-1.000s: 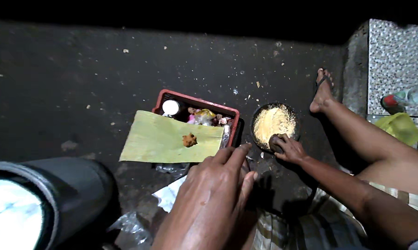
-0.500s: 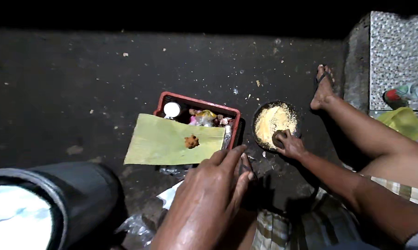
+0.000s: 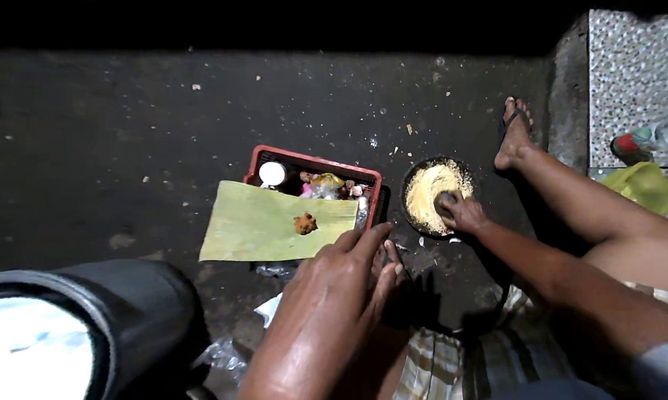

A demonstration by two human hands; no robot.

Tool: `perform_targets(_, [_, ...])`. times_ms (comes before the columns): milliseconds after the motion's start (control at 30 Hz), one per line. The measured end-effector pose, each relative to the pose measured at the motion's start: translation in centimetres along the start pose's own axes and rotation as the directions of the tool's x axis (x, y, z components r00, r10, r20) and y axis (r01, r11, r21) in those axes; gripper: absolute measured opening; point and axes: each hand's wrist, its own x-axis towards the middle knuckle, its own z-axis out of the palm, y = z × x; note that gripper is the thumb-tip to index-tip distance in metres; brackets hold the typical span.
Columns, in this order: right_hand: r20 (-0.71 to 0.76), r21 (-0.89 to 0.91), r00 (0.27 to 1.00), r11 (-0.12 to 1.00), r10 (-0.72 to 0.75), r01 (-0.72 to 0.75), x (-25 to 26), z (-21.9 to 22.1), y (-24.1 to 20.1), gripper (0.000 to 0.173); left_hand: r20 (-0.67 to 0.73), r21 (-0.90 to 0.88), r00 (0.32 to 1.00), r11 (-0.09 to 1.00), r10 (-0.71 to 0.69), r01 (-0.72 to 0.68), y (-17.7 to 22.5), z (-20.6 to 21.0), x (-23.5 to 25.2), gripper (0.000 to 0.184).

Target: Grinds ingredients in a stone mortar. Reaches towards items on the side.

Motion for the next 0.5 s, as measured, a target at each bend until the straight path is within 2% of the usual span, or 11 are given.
perform_targets(100, [-0.080,0.051,0.995,0.997,0.068,-0.064,2.9,-2.4,-0.9,0.053,0.030,-0.004,1.000,1.000,-0.009,0.009,0.3,-0.3,0.5,0.050])
perform_targets(200, [-0.045,0.218,0.984,0.963,0.172,-0.158,1.6,-2.7,-1.5,0.058,0.013,-0.012,1.000,1.000,-0.011,0.011,0.6,-0.3,0.3,0.049])
perform_targets(233, [-0.014,0.219,0.987,0.963,0.162,-0.155,0.4,-1.7,-1.6,0.058,0.011,-0.006,1.000,1.000,-0.016,0.016,0.5,-0.1,-0.1,0.050])
perform_targets(333, [0.028,0.040,0.999,0.999,0.026,-0.027,-3.0,1.9,0.0,0.053,0.031,-0.022,0.999,0.999,-0.022,0.023,0.2,0.1,-0.4,0.053])
perform_targets(400, [-0.025,0.024,0.999,1.000,-0.020,0.021,-1.3,1.3,0.9,0.051,0.015,-0.023,0.999,0.999,-0.028,0.029,-0.1,0.2,-0.2,0.052])
perform_targets(500, [-0.075,0.080,0.995,0.995,0.068,-0.062,2.0,-1.1,-0.7,0.056,0.023,-0.015,0.999,1.000,-0.024,0.025,-0.2,0.0,-0.1,0.048])
